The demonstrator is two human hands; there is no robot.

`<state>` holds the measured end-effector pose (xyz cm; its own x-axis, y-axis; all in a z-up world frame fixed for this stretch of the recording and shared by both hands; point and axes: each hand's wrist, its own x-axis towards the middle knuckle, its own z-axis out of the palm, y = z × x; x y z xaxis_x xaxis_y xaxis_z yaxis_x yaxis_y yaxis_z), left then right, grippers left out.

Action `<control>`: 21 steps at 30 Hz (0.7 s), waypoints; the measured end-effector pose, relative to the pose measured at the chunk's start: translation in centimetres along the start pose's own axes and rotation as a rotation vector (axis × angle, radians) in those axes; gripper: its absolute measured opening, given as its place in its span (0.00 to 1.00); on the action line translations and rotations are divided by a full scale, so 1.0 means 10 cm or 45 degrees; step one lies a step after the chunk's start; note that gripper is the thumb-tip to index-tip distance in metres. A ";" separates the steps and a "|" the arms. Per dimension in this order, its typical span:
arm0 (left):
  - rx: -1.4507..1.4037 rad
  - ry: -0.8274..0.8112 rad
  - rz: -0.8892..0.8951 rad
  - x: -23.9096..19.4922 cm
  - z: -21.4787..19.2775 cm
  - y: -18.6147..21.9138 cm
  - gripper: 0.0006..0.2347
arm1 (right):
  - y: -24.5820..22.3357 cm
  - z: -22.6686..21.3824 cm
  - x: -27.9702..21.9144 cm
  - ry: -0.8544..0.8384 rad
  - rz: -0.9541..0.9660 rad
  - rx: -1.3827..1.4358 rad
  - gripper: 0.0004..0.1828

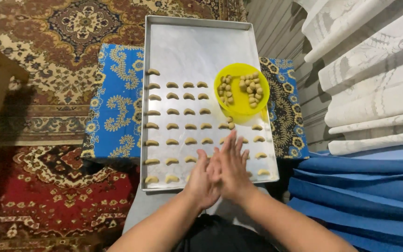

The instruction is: Shaping small dough balls into crescent-shaped cookies and arranging them in rows on a baking tray.

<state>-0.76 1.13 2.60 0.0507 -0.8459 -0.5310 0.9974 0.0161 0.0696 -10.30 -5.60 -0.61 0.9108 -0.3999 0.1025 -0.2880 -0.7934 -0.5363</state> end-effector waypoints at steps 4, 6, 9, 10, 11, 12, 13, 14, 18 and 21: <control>0.224 -0.526 0.665 0.30 -0.15 -0.59 0.44 | -0.10 -0.15 0.01 0.071 0.285 0.156 0.56; 0.161 -0.896 1.493 0.30 -0.12 -0.53 0.53 | -0.14 -0.04 -0.13 0.058 0.199 0.118 0.58; -0.063 0.091 0.026 0.14 -0.13 -0.12 0.32 | -0.12 -0.02 -0.15 -0.047 -0.078 -0.014 0.69; 0.056 -0.219 0.045 0.14 -0.17 -0.16 0.33 | -0.08 -0.09 -0.03 0.009 0.093 0.115 0.63; 0.172 -0.527 0.060 0.14 -0.21 -0.21 0.35 | -0.04 -0.17 0.08 0.060 0.265 0.243 0.57; 0.162 -0.523 0.061 0.15 -0.26 -0.22 0.35 | -0.14 -0.16 0.01 0.050 0.267 0.241 0.57; 0.107 -0.400 0.031 0.18 -0.29 -0.20 0.31 | -0.25 -0.17 -0.01 0.133 0.071 0.158 0.59; 0.051 -0.277 0.001 0.20 -0.31 -0.18 0.28 | -0.35 -0.18 -0.03 0.216 -0.126 0.074 0.63; -0.100 0.088 -0.119 0.21 -0.30 -0.09 0.24 | -0.28 -0.08 -0.20 0.090 -0.272 0.042 0.64; -0.085 -0.100 -0.049 0.04 -0.12 -0.15 0.34 | -0.09 -0.10 -0.01 -0.060 0.261 0.125 0.49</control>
<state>-2.17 1.42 1.25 0.0107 -0.8858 -0.4639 0.9998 0.0160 -0.0075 -10.40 -5.33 0.74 0.8496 -0.5246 -0.0550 -0.4406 -0.6484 -0.6208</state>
